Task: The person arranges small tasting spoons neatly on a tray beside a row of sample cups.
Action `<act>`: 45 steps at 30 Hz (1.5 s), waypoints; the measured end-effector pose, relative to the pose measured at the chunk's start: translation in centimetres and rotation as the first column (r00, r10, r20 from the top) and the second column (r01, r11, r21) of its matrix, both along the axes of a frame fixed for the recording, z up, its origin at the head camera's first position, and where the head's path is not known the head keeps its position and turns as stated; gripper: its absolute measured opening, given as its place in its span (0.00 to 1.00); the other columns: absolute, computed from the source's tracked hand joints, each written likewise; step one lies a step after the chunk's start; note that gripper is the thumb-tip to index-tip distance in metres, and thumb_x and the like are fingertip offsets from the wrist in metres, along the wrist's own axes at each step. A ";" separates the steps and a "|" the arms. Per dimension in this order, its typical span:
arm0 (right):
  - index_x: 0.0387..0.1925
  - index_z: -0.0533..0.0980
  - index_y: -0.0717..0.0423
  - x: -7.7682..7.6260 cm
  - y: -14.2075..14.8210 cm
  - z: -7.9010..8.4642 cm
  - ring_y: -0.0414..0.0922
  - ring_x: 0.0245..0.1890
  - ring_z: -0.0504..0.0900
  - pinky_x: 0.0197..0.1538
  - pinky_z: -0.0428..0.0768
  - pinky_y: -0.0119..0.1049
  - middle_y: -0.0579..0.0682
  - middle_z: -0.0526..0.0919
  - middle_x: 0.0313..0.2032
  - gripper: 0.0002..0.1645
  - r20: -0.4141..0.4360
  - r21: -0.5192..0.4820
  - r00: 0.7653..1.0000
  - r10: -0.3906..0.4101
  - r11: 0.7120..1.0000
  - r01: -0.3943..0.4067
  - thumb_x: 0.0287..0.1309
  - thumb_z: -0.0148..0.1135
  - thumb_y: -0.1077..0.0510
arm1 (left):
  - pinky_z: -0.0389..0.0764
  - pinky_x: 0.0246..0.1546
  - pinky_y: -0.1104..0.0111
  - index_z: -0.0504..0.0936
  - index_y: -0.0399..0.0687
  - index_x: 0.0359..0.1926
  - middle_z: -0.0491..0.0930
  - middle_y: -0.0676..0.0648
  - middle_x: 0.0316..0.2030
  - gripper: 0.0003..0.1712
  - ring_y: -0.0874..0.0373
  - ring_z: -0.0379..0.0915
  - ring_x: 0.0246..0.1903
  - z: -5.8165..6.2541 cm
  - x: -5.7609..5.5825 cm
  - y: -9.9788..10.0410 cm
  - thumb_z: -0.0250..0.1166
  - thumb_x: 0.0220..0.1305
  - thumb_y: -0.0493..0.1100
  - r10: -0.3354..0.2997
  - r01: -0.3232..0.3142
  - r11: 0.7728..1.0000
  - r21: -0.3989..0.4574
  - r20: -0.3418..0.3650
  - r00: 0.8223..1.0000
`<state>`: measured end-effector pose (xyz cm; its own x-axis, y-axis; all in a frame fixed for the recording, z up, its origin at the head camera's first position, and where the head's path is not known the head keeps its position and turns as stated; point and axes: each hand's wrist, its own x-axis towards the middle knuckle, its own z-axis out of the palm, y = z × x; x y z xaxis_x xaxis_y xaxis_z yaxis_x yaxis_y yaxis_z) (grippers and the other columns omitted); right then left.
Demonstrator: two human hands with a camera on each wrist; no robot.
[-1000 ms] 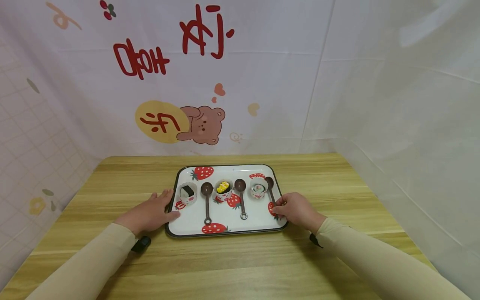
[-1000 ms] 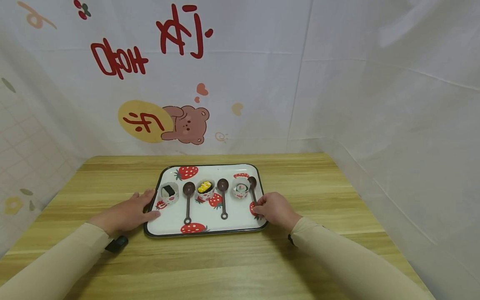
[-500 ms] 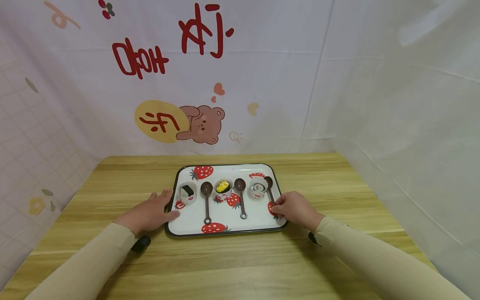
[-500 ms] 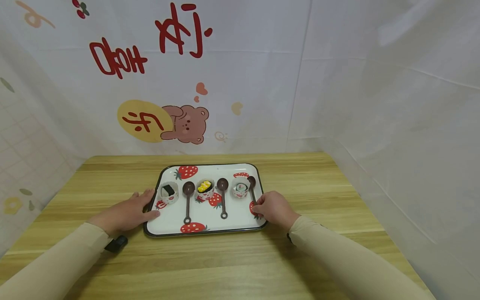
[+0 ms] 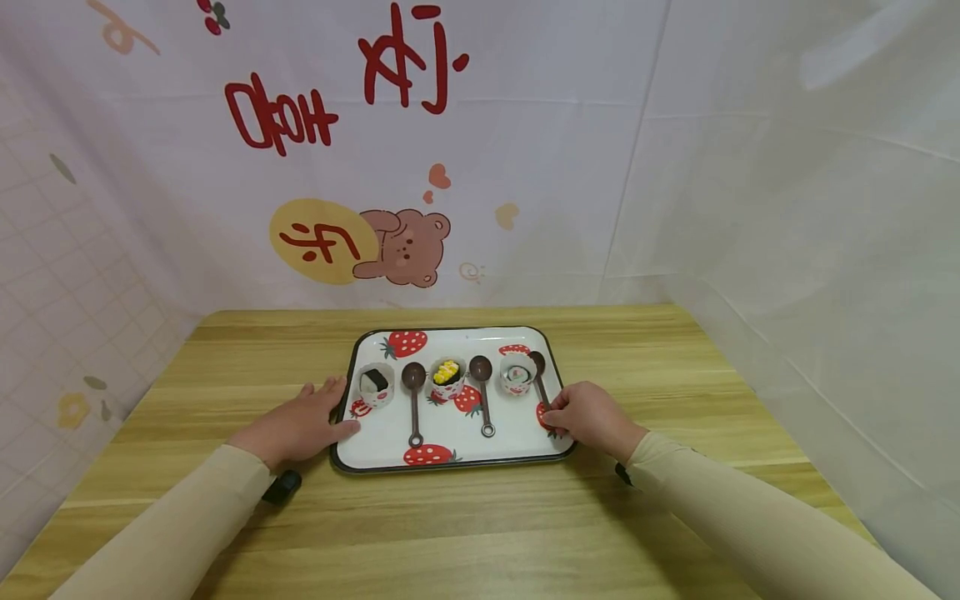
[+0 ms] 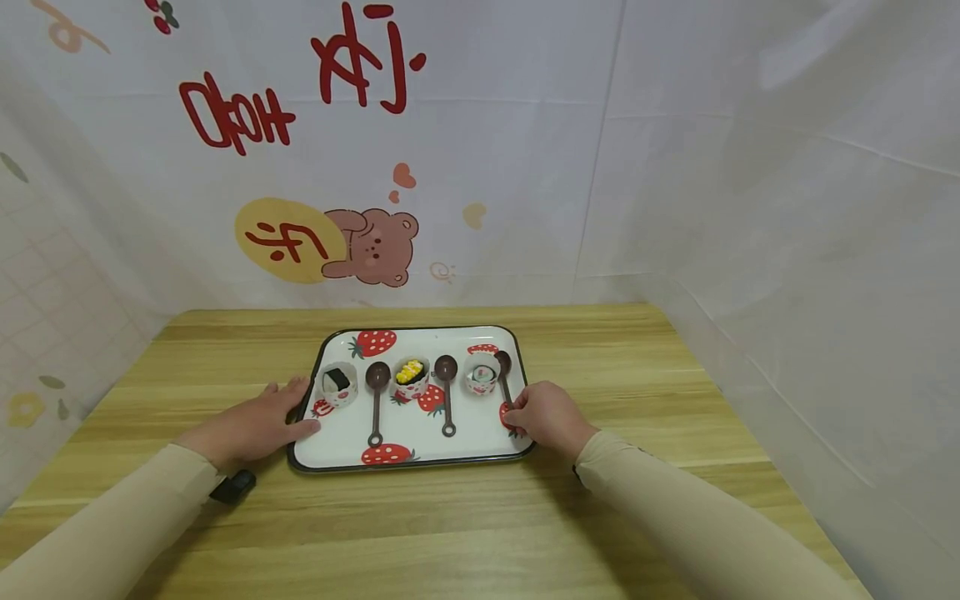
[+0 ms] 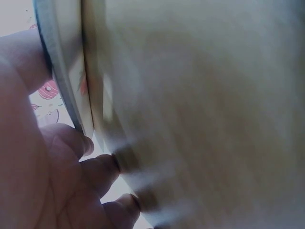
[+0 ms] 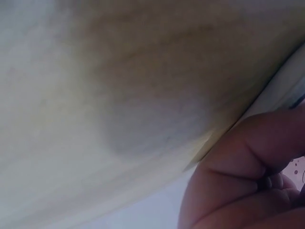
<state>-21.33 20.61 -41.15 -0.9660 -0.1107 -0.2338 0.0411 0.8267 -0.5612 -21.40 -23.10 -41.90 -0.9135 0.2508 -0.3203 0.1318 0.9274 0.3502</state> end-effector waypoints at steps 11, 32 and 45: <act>0.25 0.83 0.54 -0.1 -0.1 0.0 0.41 0.22 0.75 0.25 0.72 0.31 0.45 0.82 0.20 0.13 -0.028 0.059 1.000 0.009 0.998 -0.007 0.63 0.74 0.53 | 0.53 0.74 0.29 0.49 0.33 0.83 0.48 0.27 0.81 0.59 0.19 0.38 0.78 0.1 0.1 0.1 0.61 0.71 0.70 0.001 -0.001 1.000 0.003 0.002 1.000; 0.24 0.82 0.53 -0.2 -0.2 -0.1 0.41 0.22 0.76 0.25 0.72 0.31 0.45 0.82 0.20 0.14 -0.053 0.093 0.998 0.030 0.995 -0.025 0.62 0.75 0.53 | 0.52 0.75 0.29 0.49 0.34 0.83 0.48 0.27 0.81 0.59 0.19 0.37 0.78 0.4 0.2 0.3 0.61 0.72 0.69 0.010 -0.010 1.000 0.006 0.010 1.000; 0.33 0.83 0.52 0.3 0.3 -0.2 0.41 0.26 0.75 0.29 0.72 0.34 0.45 0.81 0.25 0.09 -0.116 0.009 0.993 0.016 1.000 -0.015 0.60 0.76 0.53 | 0.53 0.75 0.29 0.50 0.33 0.83 0.48 0.27 0.81 0.58 0.19 0.38 0.78 0.3 0.1 0.2 0.61 0.72 0.68 0.006 -0.006 1.000 -0.006 0.004 1.000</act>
